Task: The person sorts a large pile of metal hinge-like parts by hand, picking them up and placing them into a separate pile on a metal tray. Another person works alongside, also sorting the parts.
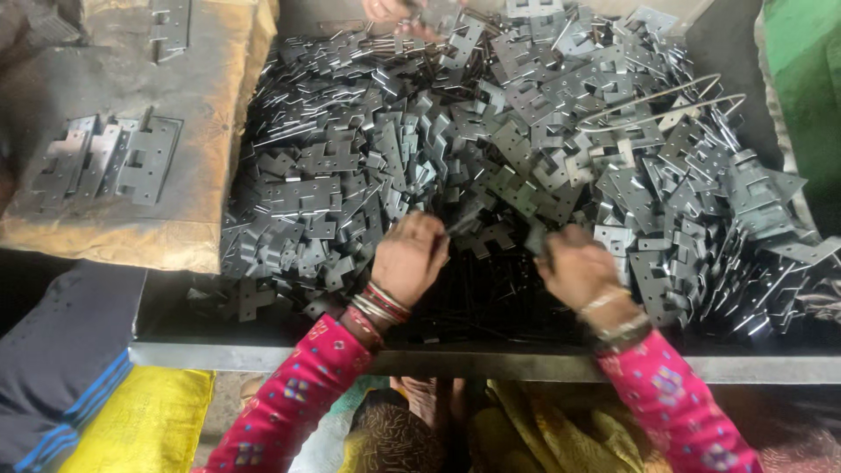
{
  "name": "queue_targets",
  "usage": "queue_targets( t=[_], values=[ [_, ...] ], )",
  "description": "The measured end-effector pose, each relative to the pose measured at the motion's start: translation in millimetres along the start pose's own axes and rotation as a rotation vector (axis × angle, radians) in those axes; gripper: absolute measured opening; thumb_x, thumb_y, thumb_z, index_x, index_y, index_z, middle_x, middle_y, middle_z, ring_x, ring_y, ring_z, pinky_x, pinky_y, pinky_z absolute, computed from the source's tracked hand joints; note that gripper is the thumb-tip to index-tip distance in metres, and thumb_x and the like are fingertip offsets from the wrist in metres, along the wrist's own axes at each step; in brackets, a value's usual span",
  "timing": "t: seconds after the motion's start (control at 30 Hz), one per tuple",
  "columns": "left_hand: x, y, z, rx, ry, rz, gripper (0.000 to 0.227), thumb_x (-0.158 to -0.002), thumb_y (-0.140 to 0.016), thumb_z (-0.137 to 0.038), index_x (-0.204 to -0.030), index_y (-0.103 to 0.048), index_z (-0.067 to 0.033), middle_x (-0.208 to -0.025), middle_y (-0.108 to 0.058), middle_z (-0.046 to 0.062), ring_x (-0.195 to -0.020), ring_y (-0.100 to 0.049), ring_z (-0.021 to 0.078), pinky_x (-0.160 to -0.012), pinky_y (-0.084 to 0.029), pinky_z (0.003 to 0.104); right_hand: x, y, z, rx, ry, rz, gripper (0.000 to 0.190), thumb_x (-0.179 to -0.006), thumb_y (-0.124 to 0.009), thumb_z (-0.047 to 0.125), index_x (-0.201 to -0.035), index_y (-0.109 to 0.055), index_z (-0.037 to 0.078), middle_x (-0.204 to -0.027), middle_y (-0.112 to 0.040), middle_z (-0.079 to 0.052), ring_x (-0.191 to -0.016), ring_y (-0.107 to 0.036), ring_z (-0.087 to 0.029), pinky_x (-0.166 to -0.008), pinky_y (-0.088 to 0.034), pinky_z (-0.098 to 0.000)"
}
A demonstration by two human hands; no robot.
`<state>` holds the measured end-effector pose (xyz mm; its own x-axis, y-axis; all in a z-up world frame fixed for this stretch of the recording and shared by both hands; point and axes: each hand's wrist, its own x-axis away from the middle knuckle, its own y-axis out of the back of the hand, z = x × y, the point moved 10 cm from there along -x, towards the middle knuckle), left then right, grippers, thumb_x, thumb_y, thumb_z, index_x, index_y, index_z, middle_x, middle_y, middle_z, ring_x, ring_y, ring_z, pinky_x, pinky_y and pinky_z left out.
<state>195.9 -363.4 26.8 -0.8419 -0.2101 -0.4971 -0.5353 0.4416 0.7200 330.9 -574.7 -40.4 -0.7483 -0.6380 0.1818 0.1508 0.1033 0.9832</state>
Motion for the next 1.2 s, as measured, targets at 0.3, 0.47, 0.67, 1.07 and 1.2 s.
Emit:
queue_targets(
  t=[0.3, 0.47, 0.67, 1.07, 1.2],
  values=[
    [1, 15, 43, 0.705, 0.25, -0.157, 0.01, -0.108, -0.053, -0.007, -0.115, -0.05, -0.0025, -0.097, -0.064, 0.011, -0.09, -0.071, 0.0213, -0.08, -0.054, 0.029, -8, -17, 51, 0.36, 0.246, 0.045, 0.023, -0.089, -0.058, 0.017, -0.109, -0.072, 0.018, -0.109, -0.062, -0.005, -0.116, -0.057, -0.026, -0.099, -0.04, -0.0563],
    [5, 16, 43, 0.768, 0.285, -0.144, 0.011, -0.107, -0.05, -0.007, -0.116, -0.05, -0.0015, -0.095, -0.068, 0.01, -0.091, -0.072, 0.0154, -0.075, -0.051, 0.026, -11, -32, 36, 0.217, 0.294, 0.057, 0.035, -0.083, -0.072, 0.025, -0.118, -0.069, 0.018, -0.11, -0.062, -0.007, -0.116, -0.056, -0.028, -0.098, -0.038, -0.0565],
    [0, 15, 49, 0.939, 0.339, -0.13, 0.022, -0.109, -0.05, -0.009, -0.127, -0.056, 0.0011, -0.106, -0.074, 0.012, -0.09, -0.068, 0.013, -0.081, -0.055, 0.025, -29, -22, -18, -0.289, 0.224, -0.182, 0.034, -0.086, -0.078, 0.036, -0.114, -0.07, 0.018, -0.117, -0.067, -0.002, -0.11, -0.062, -0.017, -0.1, -0.05, -0.0414],
    [5, 5, 53, 0.955, 0.296, -0.093, 0.027, -0.11, -0.05, -0.011, -0.129, -0.059, 0.0065, -0.111, -0.073, 0.012, -0.1, -0.067, 0.013, -0.091, -0.054, 0.028, -16, -25, 39, 0.085, 0.353, 0.03, 0.036, -0.078, -0.078, 0.017, -0.113, -0.071, 0.014, -0.112, -0.063, -0.008, -0.117, -0.056, -0.03, -0.099, -0.04, -0.052],
    [5, 1, 59, 1.017, 0.342, -0.077, 0.025, -0.11, -0.05, -0.01, -0.128, -0.058, 0.0057, -0.107, -0.075, 0.013, -0.093, -0.069, 0.0142, -0.083, -0.056, 0.028, -25, -20, 19, -0.071, 0.332, -0.035, 0.034, -0.076, -0.081, 0.024, -0.107, -0.072, 0.012, -0.11, -0.064, -0.01, -0.114, -0.058, -0.03, -0.098, -0.044, -0.049]
  ],
)
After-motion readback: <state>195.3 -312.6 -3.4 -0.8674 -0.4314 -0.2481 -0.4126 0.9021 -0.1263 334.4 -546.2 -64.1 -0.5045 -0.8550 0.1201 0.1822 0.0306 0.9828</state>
